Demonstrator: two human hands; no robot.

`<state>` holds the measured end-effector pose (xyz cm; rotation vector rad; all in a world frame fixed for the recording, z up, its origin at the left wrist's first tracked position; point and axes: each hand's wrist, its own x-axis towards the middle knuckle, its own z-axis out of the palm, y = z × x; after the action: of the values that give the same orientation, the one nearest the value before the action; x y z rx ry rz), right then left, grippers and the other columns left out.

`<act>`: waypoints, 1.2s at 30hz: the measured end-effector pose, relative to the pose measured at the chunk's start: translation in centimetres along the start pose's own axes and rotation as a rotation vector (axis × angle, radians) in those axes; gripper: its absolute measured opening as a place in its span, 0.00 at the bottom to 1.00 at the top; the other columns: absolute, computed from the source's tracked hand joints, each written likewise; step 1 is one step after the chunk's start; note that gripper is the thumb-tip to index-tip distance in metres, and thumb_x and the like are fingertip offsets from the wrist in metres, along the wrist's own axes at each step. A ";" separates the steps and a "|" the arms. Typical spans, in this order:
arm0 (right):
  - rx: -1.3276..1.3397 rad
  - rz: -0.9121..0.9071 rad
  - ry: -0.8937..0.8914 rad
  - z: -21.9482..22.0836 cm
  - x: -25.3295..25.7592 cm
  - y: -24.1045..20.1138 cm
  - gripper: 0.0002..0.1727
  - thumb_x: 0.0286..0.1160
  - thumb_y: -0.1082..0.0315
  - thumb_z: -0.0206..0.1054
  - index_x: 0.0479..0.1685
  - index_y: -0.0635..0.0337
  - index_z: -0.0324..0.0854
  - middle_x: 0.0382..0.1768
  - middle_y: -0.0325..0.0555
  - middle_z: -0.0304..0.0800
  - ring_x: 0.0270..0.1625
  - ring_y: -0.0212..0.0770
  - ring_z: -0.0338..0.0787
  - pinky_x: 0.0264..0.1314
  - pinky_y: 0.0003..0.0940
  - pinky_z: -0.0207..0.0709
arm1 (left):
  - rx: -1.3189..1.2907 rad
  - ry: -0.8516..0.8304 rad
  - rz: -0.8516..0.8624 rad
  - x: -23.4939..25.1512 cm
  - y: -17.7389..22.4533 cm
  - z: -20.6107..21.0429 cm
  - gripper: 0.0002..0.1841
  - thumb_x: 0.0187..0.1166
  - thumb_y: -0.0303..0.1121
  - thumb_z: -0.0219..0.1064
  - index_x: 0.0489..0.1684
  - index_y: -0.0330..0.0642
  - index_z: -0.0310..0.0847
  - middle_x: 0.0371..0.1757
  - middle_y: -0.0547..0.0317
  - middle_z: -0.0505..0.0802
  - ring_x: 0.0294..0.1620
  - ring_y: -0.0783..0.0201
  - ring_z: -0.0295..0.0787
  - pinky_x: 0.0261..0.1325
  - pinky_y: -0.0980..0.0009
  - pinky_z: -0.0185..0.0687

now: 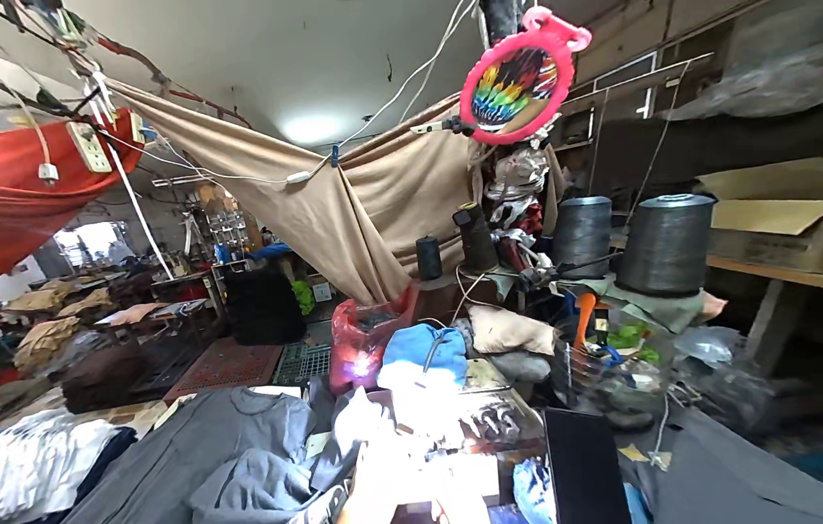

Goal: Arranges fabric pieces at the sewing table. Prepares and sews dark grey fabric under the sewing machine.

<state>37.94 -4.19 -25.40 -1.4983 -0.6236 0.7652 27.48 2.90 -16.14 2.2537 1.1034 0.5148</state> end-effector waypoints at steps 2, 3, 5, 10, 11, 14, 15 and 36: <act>0.038 -0.025 -0.016 -0.1 0.4 1.1 0.16 0.87 0.62 0.60 0.57 0.68 0.78 0.25 0.40 0.84 0.19 0.32 0.81 0.21 0.28 0.77 | 0.000 0.144 0.265 2.5 -5.5 2.9 0.34 0.85 0.48 0.60 0.80 0.26 0.70 0.81 0.33 0.78 0.83 0.44 0.72 0.86 0.50 0.65; 0.058 -0.027 -0.022 -0.1 0.7 1.6 0.17 0.88 0.62 0.59 0.57 0.69 0.78 0.26 0.41 0.85 0.20 0.33 0.81 0.22 0.29 0.78 | 0.025 0.069 0.230 2.4 -5.3 2.3 0.35 0.87 0.50 0.57 0.83 0.29 0.68 0.84 0.36 0.75 0.86 0.44 0.68 0.88 0.48 0.61; 0.053 0.007 -0.032 -0.1 0.7 1.8 0.15 0.89 0.64 0.58 0.54 0.69 0.78 0.23 0.41 0.85 0.18 0.32 0.80 0.22 0.29 0.77 | 0.097 -0.124 0.120 0.6 -2.4 -0.2 0.29 0.91 0.44 0.53 0.83 0.32 0.70 0.86 0.40 0.74 0.90 0.45 0.63 0.93 0.47 0.48; -0.212 -0.133 0.050 -0.5 -1.5 0.1 0.16 0.78 0.69 0.69 0.58 0.73 0.84 0.41 0.52 0.92 0.42 0.40 0.90 0.51 0.38 0.84 | 0.378 -0.068 0.282 -1.0 -5.1 1.8 0.24 0.86 0.26 0.52 0.81 0.44 0.77 0.82 0.43 0.79 0.87 0.40 0.68 0.89 0.41 0.57; -0.298 -0.229 0.093 -0.6 -2.0 0.2 0.20 0.74 0.67 0.72 0.59 0.74 0.85 0.47 0.59 0.93 0.51 0.49 0.91 0.62 0.47 0.82 | 0.413 -0.051 0.300 -1.9 -5.1 1.9 0.25 0.84 0.22 0.53 0.79 0.42 0.78 0.80 0.41 0.81 0.85 0.39 0.71 0.87 0.41 0.61; -0.518 -0.524 0.147 -0.7 -2.7 0.5 0.16 0.74 0.66 0.68 0.44 0.74 0.89 0.36 0.63 0.91 0.42 0.57 0.92 0.52 0.56 0.83 | 0.391 0.130 0.436 -5.2 -5.3 2.1 0.18 0.75 0.20 0.63 0.61 0.36 0.90 0.63 0.38 0.93 0.68 0.38 0.88 0.70 0.41 0.82; -0.535 -0.623 0.129 -0.8 -3.0 0.8 0.14 0.73 0.68 0.67 0.40 0.73 0.90 0.33 0.62 0.92 0.39 0.57 0.93 0.49 0.54 0.85 | 0.382 0.142 0.460 -6.3 -4.9 1.9 0.17 0.74 0.20 0.64 0.58 0.36 0.91 0.59 0.38 0.94 0.64 0.38 0.91 0.66 0.42 0.85; -0.717 -0.494 0.152 -4.0 -4.5 1.5 0.22 0.64 0.50 0.79 0.32 0.64 0.90 0.38 0.58 0.91 0.42 0.58 0.92 0.45 0.60 0.83 | 0.394 -0.049 0.199 -9.6 -3.4 -0.4 0.13 0.79 0.34 0.65 0.49 0.37 0.91 0.49 0.43 0.95 0.55 0.43 0.93 0.53 0.45 0.88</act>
<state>38.11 -10.32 -26.45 -1.9054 -1.1725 0.0250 19.70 -3.04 -18.88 2.7222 1.0320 0.3388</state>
